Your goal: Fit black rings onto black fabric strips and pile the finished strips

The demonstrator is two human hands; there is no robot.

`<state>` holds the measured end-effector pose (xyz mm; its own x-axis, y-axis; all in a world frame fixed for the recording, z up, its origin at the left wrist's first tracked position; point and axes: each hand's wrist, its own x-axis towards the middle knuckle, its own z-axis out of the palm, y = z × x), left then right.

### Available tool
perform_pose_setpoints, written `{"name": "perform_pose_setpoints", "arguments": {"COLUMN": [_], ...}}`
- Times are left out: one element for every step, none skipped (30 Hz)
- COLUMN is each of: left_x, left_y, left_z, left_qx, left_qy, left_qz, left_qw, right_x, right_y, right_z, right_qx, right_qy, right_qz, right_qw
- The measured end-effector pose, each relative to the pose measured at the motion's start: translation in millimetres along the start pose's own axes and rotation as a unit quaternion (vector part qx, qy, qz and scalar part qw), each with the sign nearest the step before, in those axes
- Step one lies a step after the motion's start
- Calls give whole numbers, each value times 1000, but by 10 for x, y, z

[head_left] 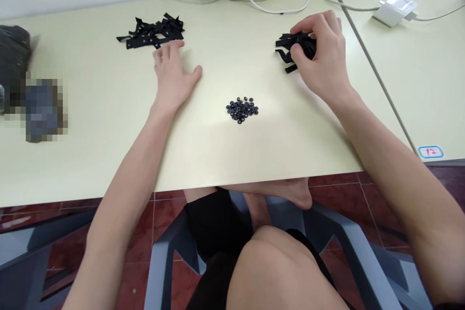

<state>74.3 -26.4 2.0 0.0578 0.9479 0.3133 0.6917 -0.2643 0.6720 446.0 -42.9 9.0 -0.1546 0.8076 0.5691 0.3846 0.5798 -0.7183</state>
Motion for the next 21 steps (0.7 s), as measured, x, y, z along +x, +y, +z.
{"name": "perform_pose_setpoints", "arguments": {"left_x": [28, 44, 49, 48, 42, 35, 28, 23, 19, 18, 19, 22, 28, 36, 46, 57, 70, 82, 91, 96, 92], "left_y": [-89, -146, -174, -180, -175, -167, -166, -177, -203, -243, -295, -354, -414, -472, -521, -558, -578, -577, -552, -499, -419], "left_z": [-55, -114, -173, -234, -295, -357, -420, -483, -546, -606, -663, -715, -759, -795, -821, -836, -838, -825, -795, -746, -678], "left_qx": [25, 46, 65, 84, 103, 124, 145, 162, 175, 181, 183, 182, 182, 182, 181, 172, 157, 137, 116, 95, 79], "left_qy": [13, 17, 20, 23, 29, 38, 49, 60, 68, 74, 76, 75, 75, 76, 81, 83, 80, 68, 47, 19, -15], "left_qz": [-25, -44, -60, -73, -84, -95, -108, -125, -149, -178, -208, -235, -256, -265, -260, -241, -216, -188, -159, -130, -105], "left_qw": [999, 998, 996, 994, 991, 987, 982, 977, 971, 964, 958, 952, 947, 944, 945, 952, 960, 970, 979, 987, 991], "right_x": [-8, -14, -19, -23, -24, -24, -23, -22, -20, -19, -19, -21, -23, -26, -32, -38, -46, -56, -66, -77, -89], "right_y": [10, 13, 9, 2, -5, -11, -12, -9, -2, 8, 18, 25, 26, 20, 7, -14, -40, -68, -98, -127, -154], "right_z": [21, 38, 50, 57, 61, 62, 62, 62, 63, 65, 68, 74, 81, 91, 103, 117, 133, 151, 169, 189, 208], "right_qx": [13, 21, 27, 35, 44, 52, 58, 59, 56, 49, 42, 36, 32, 28, 22, 15, 6, -3, -11, -18, -21], "right_qy": [-6, -12, -20, -31, -41, -49, -53, -53, -49, -46, -46, -49, -54, -60, -62, -59, -52, -45, -40, -38, -40], "right_qz": [-1, 0, 3, 6, 9, 11, 11, 10, 8, 6, 4, 2, 0, -1, -3, -5, -7, -8, -9, -8, -6], "right_qw": [1000, 1000, 999, 999, 998, 997, 997, 997, 997, 998, 998, 998, 998, 998, 998, 998, 999, 999, 999, 999, 999]}}
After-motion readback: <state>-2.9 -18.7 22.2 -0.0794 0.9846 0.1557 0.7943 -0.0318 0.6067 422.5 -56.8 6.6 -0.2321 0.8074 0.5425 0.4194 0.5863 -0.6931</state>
